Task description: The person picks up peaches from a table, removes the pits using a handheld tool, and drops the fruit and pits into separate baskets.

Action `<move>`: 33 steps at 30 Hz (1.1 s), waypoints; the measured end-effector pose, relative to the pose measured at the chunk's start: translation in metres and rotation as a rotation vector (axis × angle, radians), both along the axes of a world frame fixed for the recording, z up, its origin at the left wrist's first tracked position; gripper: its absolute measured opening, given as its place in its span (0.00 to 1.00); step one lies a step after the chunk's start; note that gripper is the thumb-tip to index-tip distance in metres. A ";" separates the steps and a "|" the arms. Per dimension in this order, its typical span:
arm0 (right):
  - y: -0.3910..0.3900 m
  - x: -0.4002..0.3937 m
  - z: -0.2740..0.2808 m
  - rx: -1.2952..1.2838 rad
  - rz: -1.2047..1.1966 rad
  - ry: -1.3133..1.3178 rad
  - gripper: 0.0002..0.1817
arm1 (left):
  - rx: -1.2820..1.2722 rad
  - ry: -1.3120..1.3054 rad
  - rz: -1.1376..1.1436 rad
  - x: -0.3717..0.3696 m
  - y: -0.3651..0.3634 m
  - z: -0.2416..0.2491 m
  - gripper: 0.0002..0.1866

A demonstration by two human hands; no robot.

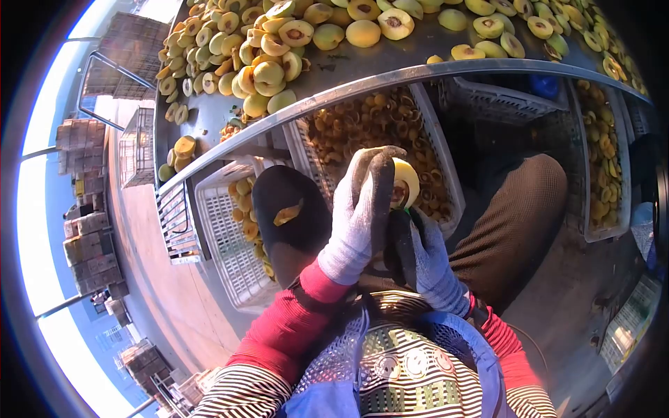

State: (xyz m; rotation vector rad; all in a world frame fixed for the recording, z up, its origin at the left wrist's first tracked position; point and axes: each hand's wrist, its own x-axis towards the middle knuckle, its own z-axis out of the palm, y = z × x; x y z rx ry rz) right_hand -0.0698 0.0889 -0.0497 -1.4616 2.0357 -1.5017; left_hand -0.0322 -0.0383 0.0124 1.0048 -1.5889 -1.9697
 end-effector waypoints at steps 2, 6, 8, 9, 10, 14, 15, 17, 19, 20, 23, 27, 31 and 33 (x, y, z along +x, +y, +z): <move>0.004 0.006 -0.008 0.061 -0.003 -0.009 0.23 | -0.205 0.048 0.024 0.000 0.006 -0.002 0.15; 0.010 0.010 -0.021 0.025 0.000 0.131 0.30 | -0.263 0.129 0.087 0.001 0.018 -0.011 0.18; 0.010 0.010 -0.016 0.010 -0.018 0.181 0.29 | -0.265 0.127 0.043 0.005 0.016 -0.011 0.21; 0.008 0.009 -0.006 -0.012 -0.057 0.205 0.28 | -0.181 0.118 0.064 0.005 0.018 -0.005 0.21; 0.006 0.009 -0.001 -0.037 -0.093 0.230 0.27 | -0.098 0.111 0.086 0.004 0.019 -0.002 0.22; 0.005 0.011 -0.009 -0.041 -0.093 0.012 0.25 | -0.350 0.105 0.147 0.001 0.019 -0.017 0.22; 0.005 0.007 -0.005 -0.054 -0.082 0.086 0.25 | -0.315 0.098 0.133 0.002 0.021 -0.012 0.21; 0.008 0.005 -0.006 -0.068 -0.070 0.161 0.24 | -0.337 0.090 0.102 0.002 0.021 -0.014 0.21; 0.012 0.009 -0.015 -0.032 -0.045 0.106 0.23 | -0.358 0.078 0.075 0.003 0.023 -0.014 0.20; 0.014 0.008 -0.019 -0.033 -0.044 0.102 0.23 | -0.336 0.096 0.065 0.001 0.025 -0.012 0.19; 0.021 0.001 -0.026 -0.010 0.020 0.094 0.21 | -0.448 0.064 -0.022 0.004 0.025 -0.015 0.21; 0.015 -0.031 0.006 0.259 0.161 -0.853 0.17 | -0.014 0.038 -0.174 0.018 0.014 -0.017 0.29; 0.009 -0.016 0.016 0.234 0.212 -1.265 0.15 | -0.152 -0.047 -0.420 0.032 -0.017 -0.012 0.18; 0.014 -0.002 0.005 0.257 0.188 -1.444 0.14 | -0.292 -0.044 -0.414 0.029 -0.015 -0.011 0.18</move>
